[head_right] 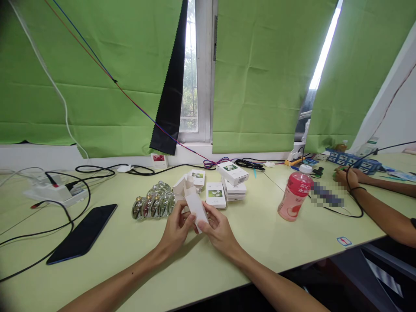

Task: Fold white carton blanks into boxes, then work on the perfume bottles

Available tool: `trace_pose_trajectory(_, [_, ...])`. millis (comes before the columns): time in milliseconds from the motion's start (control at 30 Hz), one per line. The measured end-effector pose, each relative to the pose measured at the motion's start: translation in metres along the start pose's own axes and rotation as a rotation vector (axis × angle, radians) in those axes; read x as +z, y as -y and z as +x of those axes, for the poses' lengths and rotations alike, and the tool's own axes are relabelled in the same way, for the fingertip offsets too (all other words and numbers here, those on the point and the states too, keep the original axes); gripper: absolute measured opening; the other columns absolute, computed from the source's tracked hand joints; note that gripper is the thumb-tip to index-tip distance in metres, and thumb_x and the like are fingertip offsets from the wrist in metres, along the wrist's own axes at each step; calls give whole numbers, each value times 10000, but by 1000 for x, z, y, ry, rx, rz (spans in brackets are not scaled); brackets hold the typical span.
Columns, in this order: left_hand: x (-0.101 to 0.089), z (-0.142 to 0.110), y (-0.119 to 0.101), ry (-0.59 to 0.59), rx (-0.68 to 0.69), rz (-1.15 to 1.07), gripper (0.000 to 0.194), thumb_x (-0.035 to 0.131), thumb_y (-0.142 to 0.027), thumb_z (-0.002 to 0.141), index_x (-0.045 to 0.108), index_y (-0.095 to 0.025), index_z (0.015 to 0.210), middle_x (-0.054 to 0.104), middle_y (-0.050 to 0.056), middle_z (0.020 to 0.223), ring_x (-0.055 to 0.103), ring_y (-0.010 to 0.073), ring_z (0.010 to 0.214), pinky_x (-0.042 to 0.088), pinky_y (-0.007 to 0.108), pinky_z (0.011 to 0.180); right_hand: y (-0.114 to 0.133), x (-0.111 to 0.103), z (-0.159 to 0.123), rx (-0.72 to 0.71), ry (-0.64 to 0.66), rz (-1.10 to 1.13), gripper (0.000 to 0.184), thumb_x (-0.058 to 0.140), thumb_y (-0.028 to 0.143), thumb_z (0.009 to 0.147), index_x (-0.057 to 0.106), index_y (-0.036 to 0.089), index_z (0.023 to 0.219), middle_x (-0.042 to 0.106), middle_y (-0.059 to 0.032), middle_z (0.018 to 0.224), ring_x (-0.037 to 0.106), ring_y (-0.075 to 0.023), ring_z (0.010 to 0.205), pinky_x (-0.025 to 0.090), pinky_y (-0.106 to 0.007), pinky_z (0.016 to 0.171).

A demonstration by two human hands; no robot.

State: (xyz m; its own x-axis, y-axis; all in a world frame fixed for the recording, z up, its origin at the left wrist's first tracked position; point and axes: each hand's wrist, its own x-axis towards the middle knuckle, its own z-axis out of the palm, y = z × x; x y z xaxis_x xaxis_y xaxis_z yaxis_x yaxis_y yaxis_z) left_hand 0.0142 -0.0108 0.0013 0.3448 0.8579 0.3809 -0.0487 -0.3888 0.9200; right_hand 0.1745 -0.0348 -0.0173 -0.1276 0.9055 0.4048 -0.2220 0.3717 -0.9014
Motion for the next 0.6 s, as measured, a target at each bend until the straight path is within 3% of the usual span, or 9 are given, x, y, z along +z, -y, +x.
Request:
trace_pose_trajectory(200, [-1,0,1,7,0,10,360,581,-506,913,440,-210,1062,676,8,842,670,152,624,552,293,573,0,0,-1,10,18,-14,648,708,500,861,544,227,1425,617,-106,1361,590,-304,1230,524,-427,987])
trace_pose_trajectory(433, [0,1,0,2,-18,11,365,598,-504,903,433,-212,1049,679,12,840,693,171,671,557,295,576,9,4,-3,10,28,-75,564,650,492,909,570,242,1408,612,-91,1323,642,-241,996,532,-372,885])
trace_pose_trajectory(600, [0,1,0,-2,-21,17,382,618,-518,884,444,-216,1042,671,-8,768,691,177,645,546,299,592,12,4,-3,-11,-5,-168,551,637,493,917,564,279,1419,533,-89,1418,621,-258,1085,526,-376,941])
